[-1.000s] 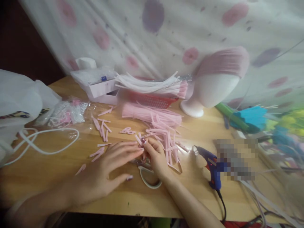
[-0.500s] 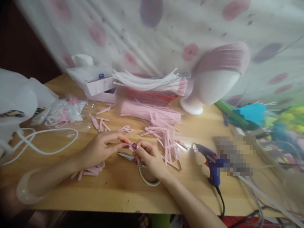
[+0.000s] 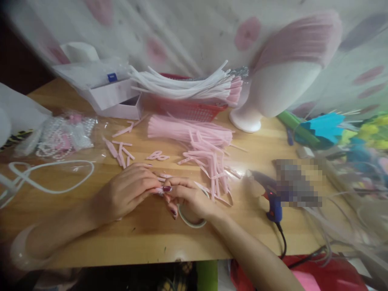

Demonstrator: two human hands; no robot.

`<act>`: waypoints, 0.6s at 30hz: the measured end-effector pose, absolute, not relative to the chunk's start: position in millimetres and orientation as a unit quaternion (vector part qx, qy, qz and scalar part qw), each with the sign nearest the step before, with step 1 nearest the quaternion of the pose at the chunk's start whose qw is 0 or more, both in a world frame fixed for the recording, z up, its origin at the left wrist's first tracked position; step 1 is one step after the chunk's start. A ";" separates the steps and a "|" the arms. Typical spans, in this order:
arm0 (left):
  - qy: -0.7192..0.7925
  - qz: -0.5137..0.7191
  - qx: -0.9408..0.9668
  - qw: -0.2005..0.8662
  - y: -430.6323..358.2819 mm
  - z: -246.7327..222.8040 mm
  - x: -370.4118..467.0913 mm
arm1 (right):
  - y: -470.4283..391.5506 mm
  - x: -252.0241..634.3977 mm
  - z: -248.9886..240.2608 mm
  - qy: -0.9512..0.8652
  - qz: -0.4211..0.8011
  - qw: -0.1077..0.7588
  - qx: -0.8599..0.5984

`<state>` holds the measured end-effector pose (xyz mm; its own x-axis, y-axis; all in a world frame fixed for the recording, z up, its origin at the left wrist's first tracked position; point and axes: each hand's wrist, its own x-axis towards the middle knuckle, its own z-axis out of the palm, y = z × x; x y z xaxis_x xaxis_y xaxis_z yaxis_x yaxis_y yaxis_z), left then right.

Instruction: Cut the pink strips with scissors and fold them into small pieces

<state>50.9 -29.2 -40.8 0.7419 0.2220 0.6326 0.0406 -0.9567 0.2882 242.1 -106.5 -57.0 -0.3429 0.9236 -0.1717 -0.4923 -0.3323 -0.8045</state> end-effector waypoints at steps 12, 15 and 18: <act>0.058 0.283 0.948 0.132 -31.4 -49.8 45.9 | -108.2 243.1 -59.1 -0.306 0.819 0.397 -0.280; 0.049 0.287 0.950 0.110 -30.3 -48.8 45.8 | -106.9 244.4 -58.3 -0.276 0.844 0.381 -0.256; 0.031 0.294 0.953 0.065 -29.3 -46.9 46.1 | -104.8 244.0 -56.3 -0.238 0.862 0.372 -0.248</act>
